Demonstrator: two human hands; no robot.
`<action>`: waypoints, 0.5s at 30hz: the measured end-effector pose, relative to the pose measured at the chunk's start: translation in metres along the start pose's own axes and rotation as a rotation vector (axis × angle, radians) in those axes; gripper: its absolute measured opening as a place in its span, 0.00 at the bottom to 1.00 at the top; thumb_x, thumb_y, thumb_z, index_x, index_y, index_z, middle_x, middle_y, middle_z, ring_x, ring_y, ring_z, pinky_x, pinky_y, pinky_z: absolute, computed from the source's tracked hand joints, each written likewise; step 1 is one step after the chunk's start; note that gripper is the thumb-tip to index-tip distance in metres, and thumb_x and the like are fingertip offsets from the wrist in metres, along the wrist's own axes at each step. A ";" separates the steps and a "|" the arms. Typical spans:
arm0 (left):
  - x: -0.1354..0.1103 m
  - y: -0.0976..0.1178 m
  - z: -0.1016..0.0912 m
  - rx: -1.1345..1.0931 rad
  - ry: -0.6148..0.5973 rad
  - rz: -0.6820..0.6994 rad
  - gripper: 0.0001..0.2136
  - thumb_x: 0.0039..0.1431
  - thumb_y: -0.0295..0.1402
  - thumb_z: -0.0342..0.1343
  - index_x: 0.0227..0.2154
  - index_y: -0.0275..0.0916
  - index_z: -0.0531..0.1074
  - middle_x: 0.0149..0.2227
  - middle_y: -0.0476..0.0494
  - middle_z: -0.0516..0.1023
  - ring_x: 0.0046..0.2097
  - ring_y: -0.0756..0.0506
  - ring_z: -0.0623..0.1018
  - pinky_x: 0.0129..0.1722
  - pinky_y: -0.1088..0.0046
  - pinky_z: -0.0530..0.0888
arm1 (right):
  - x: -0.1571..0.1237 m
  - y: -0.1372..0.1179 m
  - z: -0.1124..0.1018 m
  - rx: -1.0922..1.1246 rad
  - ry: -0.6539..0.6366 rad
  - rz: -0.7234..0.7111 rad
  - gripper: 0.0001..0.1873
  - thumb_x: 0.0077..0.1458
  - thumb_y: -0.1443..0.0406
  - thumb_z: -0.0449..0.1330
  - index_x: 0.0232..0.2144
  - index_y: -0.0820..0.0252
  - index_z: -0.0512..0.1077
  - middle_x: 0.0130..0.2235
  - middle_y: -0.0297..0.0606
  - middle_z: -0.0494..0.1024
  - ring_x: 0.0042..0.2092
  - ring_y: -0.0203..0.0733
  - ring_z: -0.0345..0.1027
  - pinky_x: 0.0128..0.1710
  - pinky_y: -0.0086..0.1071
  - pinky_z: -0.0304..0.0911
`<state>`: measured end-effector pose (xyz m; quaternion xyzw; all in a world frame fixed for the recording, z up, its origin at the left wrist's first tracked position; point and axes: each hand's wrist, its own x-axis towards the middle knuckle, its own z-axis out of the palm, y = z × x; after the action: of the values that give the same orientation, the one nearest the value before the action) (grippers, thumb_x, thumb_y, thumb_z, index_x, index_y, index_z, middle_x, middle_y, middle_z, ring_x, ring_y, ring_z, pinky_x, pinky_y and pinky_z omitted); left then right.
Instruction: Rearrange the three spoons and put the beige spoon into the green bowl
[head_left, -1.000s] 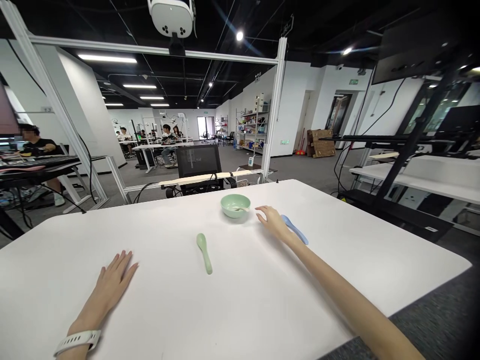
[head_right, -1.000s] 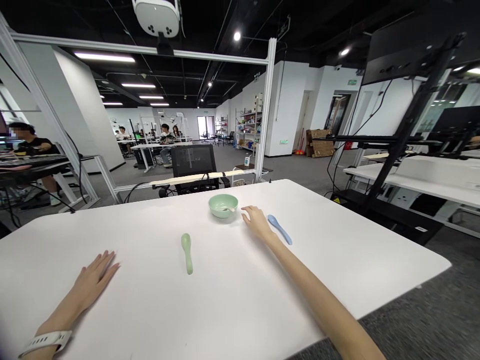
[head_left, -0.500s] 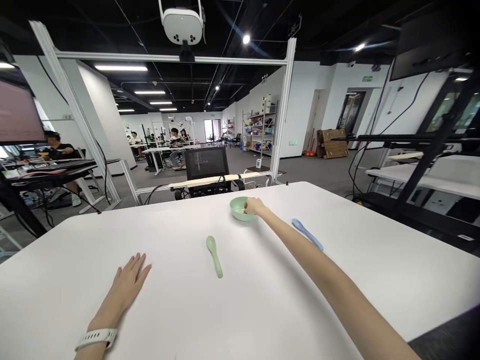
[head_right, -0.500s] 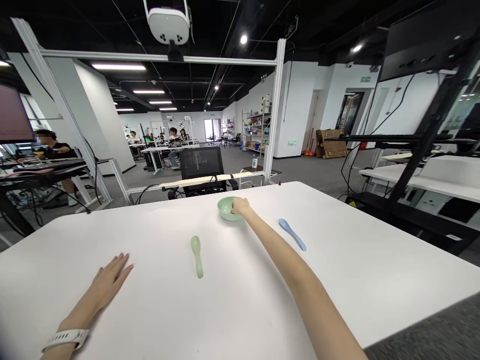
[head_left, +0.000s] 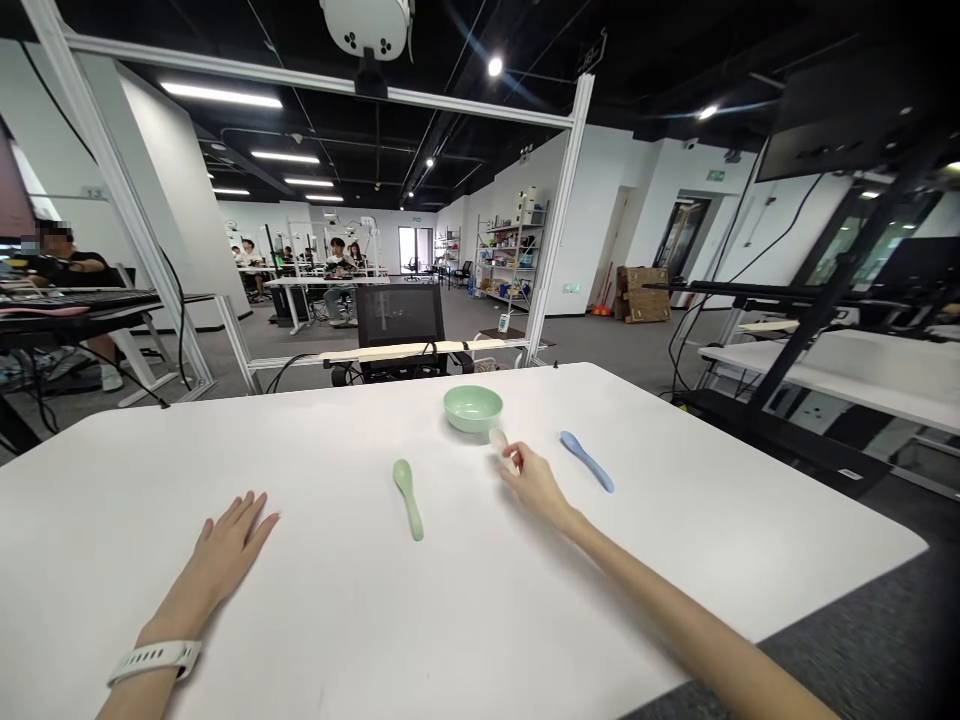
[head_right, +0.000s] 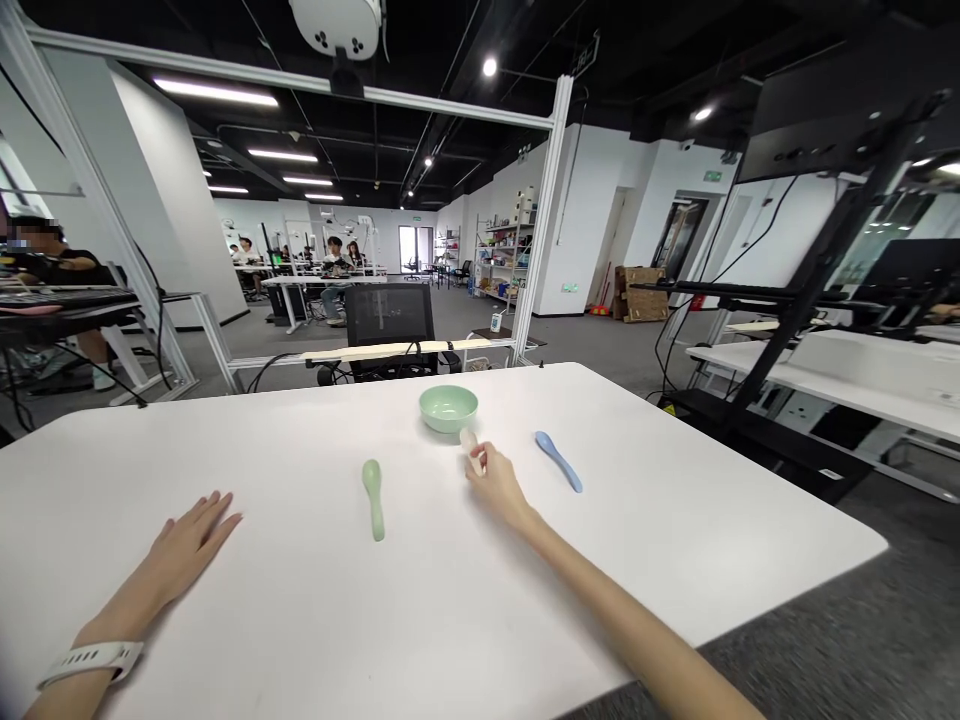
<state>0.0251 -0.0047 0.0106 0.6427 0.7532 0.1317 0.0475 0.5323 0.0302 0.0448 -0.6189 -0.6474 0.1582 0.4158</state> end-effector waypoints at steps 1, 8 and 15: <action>0.000 0.000 0.000 -0.002 0.001 0.002 0.38 0.67 0.51 0.33 0.71 0.30 0.58 0.75 0.33 0.55 0.77 0.35 0.53 0.74 0.44 0.51 | -0.008 0.005 0.006 -0.005 -0.022 0.036 0.09 0.52 0.63 0.58 0.37 0.56 0.70 0.28 0.30 0.72 0.28 0.39 0.64 0.30 0.30 0.57; 0.002 -0.005 0.002 0.003 0.003 0.009 0.38 0.67 0.51 0.34 0.71 0.30 0.59 0.75 0.33 0.55 0.76 0.35 0.53 0.74 0.43 0.52 | -0.010 0.007 0.017 -0.123 -0.119 0.033 0.10 0.56 0.68 0.56 0.40 0.59 0.73 0.30 0.34 0.74 0.32 0.41 0.68 0.34 0.31 0.58; 0.002 -0.004 0.003 0.006 -0.002 0.015 0.39 0.66 0.52 0.33 0.71 0.30 0.59 0.75 0.32 0.56 0.76 0.34 0.54 0.74 0.44 0.51 | -0.004 0.009 0.019 -0.242 -0.135 -0.061 0.12 0.59 0.64 0.57 0.43 0.60 0.76 0.40 0.41 0.80 0.41 0.45 0.71 0.47 0.36 0.61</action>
<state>0.0215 -0.0029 0.0071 0.6486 0.7488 0.1291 0.0456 0.5240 0.0337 0.0261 -0.6323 -0.7069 0.1075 0.2984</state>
